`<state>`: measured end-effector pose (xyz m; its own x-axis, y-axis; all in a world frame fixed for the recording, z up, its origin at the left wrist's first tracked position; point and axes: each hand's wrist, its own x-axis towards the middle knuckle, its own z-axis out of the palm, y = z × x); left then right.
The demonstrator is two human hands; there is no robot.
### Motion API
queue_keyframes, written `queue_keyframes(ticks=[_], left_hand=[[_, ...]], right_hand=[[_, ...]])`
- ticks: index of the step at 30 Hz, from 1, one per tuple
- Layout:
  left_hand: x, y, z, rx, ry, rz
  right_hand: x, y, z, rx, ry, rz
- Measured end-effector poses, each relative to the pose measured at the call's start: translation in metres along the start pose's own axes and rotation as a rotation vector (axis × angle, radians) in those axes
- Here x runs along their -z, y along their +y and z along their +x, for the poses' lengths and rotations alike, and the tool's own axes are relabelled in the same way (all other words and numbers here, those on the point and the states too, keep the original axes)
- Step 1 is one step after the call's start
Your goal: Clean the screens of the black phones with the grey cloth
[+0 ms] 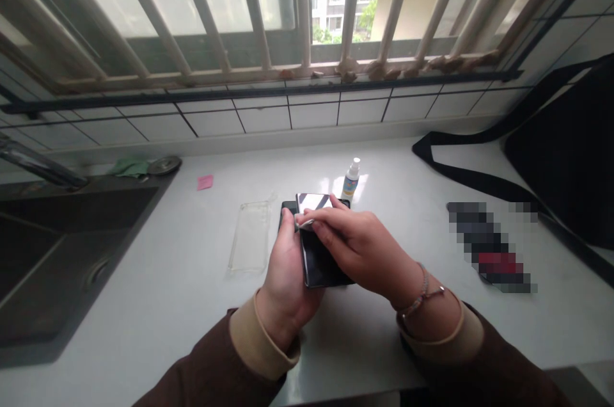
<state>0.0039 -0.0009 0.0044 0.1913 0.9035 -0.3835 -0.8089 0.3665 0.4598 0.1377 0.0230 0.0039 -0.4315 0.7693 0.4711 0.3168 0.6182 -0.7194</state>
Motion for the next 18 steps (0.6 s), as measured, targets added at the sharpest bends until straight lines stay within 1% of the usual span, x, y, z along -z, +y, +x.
queue_keyframes(ticks=[4,9,11,14,16,18], left_hand=[[0.0,0.002,0.0,0.017,0.036,0.0],[0.001,0.007,-0.001,0.032,0.067,0.001],[-0.001,0.009,-0.001,0.03,0.06,-0.009],[-0.003,0.009,0.001,0.021,0.099,-0.026],[-0.003,0.008,0.003,0.032,0.126,-0.035],[-0.002,0.007,0.004,0.039,0.124,-0.035]], right_hand=[[0.003,-0.004,-0.001,0.043,-0.082,0.064],[0.012,-0.011,-0.001,0.107,-0.11,0.131],[0.014,-0.014,0.0,0.113,-0.138,0.154],[0.014,-0.017,0.001,0.122,-0.188,0.176],[0.013,-0.018,0.001,0.133,-0.192,0.184],[0.013,-0.018,0.001,0.136,-0.179,0.185]])
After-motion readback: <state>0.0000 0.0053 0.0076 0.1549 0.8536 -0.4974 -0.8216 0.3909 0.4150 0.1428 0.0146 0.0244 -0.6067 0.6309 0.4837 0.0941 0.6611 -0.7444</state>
